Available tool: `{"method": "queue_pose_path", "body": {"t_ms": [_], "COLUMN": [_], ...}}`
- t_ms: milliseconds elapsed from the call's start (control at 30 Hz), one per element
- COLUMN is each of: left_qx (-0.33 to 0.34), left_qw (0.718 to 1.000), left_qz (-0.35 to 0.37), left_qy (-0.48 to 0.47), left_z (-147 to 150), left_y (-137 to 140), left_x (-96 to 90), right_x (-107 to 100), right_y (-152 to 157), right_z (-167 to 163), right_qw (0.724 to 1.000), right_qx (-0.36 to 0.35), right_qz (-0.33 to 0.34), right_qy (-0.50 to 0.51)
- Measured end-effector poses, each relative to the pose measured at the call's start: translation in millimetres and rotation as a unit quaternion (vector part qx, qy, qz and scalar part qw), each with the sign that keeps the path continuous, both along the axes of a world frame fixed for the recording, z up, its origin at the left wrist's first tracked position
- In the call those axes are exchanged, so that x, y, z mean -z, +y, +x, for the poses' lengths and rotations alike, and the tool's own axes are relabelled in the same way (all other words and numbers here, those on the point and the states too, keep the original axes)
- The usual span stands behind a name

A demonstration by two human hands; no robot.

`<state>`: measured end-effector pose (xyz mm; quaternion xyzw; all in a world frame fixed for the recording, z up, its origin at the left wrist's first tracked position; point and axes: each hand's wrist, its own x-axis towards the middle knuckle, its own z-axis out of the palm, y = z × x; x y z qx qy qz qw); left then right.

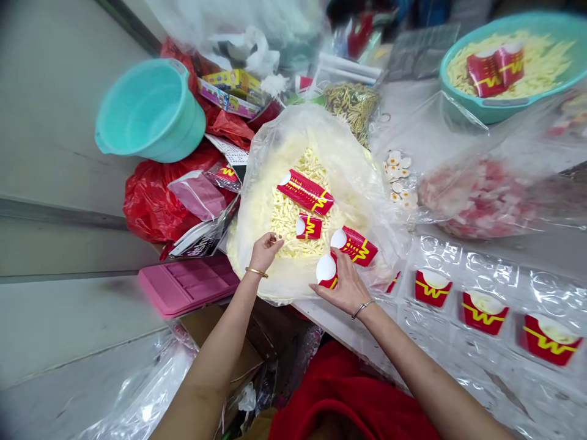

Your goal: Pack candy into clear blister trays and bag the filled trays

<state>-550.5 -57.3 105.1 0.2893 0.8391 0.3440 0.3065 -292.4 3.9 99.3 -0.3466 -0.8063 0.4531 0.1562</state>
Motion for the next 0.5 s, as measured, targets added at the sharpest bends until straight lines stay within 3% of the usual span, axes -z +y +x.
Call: {"method": "queue_pose_path", "body": {"t_ms": [167,367,433,500], "left_qx": [-0.052,-0.088,-0.065,-0.033], "left_qw": [0.990,0.917,0.920,0.944], "left_qz": [0.068,0.138,0.134,0.132], "left_qy": [-0.116,-0.364,-0.363,-0.301], "left_z": [6,38,51,61], "left_y": [5,16,18,19], "left_x": [-16.8,-53.9,-55.8,-52.2], "right_x": [2,-5,-7,-7], "right_y": [5,4,3,2], "right_z": [-10,-39,-47,-51], "right_qw": [0.999,0.998,0.998,0.998], "right_qx": [0.010,0.008,0.009,0.013], "right_qz": [0.043,0.069,0.062,0.054], "right_qy": [-0.022,-0.012,0.008,0.029]}}
